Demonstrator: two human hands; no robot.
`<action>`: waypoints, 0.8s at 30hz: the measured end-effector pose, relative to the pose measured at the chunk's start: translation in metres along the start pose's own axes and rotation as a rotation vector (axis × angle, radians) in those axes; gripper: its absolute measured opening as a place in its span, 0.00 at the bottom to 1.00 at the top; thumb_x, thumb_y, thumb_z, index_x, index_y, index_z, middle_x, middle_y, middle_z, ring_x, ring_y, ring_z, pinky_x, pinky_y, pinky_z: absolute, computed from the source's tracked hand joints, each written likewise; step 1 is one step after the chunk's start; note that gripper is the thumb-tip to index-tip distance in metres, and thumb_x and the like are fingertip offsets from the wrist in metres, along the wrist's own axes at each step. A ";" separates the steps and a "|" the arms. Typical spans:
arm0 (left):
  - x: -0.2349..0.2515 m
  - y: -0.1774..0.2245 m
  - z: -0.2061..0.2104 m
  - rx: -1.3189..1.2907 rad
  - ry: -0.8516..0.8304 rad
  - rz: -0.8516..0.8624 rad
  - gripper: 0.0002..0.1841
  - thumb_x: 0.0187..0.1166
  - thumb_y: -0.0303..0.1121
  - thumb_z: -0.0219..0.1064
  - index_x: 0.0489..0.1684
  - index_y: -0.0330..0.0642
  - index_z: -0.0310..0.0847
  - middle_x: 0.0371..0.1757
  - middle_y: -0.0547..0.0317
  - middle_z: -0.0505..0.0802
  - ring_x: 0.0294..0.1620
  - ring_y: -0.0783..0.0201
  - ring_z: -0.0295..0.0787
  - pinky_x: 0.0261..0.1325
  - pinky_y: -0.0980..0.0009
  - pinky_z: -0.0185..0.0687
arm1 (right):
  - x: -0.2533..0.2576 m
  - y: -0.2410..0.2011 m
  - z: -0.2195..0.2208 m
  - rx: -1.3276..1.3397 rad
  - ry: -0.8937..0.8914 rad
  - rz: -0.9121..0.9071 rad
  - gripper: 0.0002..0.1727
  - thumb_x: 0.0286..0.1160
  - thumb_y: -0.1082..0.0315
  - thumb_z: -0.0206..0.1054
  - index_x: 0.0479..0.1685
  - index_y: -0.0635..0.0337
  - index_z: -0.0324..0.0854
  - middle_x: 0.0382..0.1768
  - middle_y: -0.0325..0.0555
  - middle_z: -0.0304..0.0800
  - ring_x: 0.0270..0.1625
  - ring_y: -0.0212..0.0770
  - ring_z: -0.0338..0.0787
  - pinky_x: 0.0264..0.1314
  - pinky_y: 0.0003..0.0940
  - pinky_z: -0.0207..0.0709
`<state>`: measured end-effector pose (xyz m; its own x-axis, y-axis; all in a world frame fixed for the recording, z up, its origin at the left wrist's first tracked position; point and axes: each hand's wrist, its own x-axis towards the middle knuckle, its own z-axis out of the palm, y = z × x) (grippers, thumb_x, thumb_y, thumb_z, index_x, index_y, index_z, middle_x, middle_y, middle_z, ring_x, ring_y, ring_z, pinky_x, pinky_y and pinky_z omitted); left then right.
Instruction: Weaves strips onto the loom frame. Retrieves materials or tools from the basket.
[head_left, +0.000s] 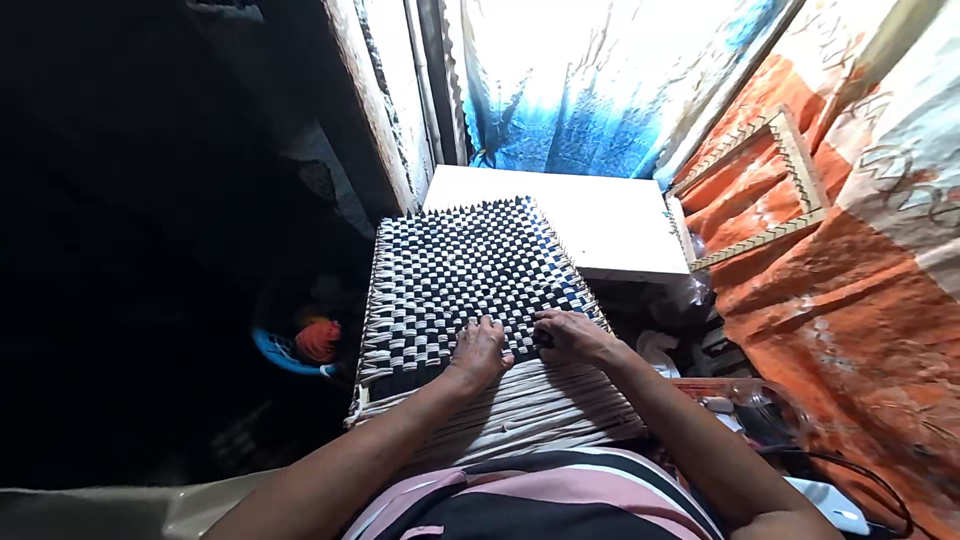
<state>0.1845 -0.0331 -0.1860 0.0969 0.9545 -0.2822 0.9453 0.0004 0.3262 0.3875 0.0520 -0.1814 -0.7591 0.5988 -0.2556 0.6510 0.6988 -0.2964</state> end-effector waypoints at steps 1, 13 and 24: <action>-0.001 0.003 0.001 0.008 0.001 -0.007 0.30 0.77 0.47 0.71 0.67 0.28 0.79 0.69 0.29 0.82 0.69 0.33 0.81 0.69 0.40 0.77 | 0.000 0.001 -0.002 0.017 -0.005 -0.003 0.23 0.70 0.55 0.73 0.59 0.60 0.88 0.71 0.51 0.86 0.72 0.52 0.86 0.74 0.56 0.76; -0.097 -0.072 -0.003 -0.062 0.162 0.170 0.26 0.82 0.51 0.67 0.64 0.35 0.86 0.69 0.37 0.87 0.76 0.38 0.80 0.80 0.37 0.66 | -0.135 -0.018 0.040 0.030 0.276 -0.282 0.23 0.82 0.48 0.65 0.62 0.55 0.86 0.73 0.52 0.84 0.80 0.48 0.79 0.86 0.48 0.67; -0.224 -0.132 0.082 -0.152 0.846 0.283 0.24 0.91 0.49 0.55 0.55 0.36 0.90 0.56 0.44 0.96 0.69 0.49 0.88 0.80 0.47 0.72 | -0.157 -0.046 0.096 -0.385 0.706 -0.111 0.37 0.85 0.34 0.49 0.59 0.57 0.90 0.63 0.57 0.92 0.66 0.59 0.92 0.66 0.52 0.85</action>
<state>0.0633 -0.2714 -0.2398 0.0017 0.8252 0.5649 0.8636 -0.2860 0.4151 0.4767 -0.1116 -0.2158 -0.7245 0.5339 0.4360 0.6236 0.7772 0.0845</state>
